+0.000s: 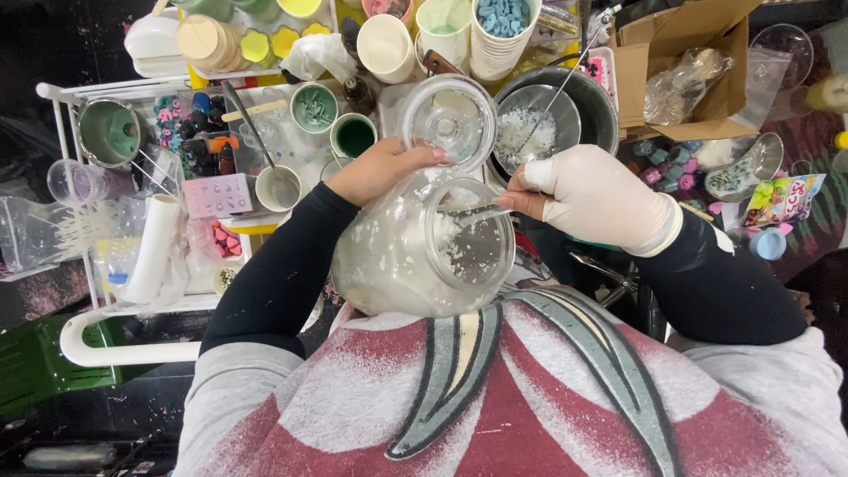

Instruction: Measuring white wax additive powder from a large jar into a melting pot using a spoon.

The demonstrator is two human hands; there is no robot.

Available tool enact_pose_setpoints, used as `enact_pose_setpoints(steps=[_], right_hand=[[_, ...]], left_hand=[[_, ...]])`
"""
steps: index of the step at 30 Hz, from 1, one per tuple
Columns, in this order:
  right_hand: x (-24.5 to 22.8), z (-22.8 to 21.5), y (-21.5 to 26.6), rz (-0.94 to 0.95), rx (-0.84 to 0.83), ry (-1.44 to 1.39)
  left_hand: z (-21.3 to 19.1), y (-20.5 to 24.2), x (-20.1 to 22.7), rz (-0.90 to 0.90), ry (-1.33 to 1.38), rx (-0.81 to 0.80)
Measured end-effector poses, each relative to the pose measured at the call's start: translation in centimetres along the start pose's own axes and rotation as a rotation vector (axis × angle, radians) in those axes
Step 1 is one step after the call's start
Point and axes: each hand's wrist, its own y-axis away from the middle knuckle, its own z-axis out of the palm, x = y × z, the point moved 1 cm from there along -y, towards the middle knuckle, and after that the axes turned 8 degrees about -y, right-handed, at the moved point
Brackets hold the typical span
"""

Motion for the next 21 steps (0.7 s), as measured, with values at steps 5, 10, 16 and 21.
enact_pose_setpoints(steps=[5,10,16,21], right_hand=[[1.4,-0.3,-0.5,0.136,-0.084,-0.150],[2.2,-1.3,-0.2,0.220,-0.117,-0.287],[0.1,-4.1,0.5,0.461,-0.118,-0.206],[2.3,-6.1,2.3,0.382,0.010,-0.179]], left_hand=[[0.0,0.1,0.6,-0.047,-0.008,0.011],[-0.3,-0.4,0.0,-0.033,-0.025,0.005],[-0.1,-0.7,0.5,0.007,-0.055,0.008],[0.3,-0.9,0.9,0.003,-0.042,0.033]])
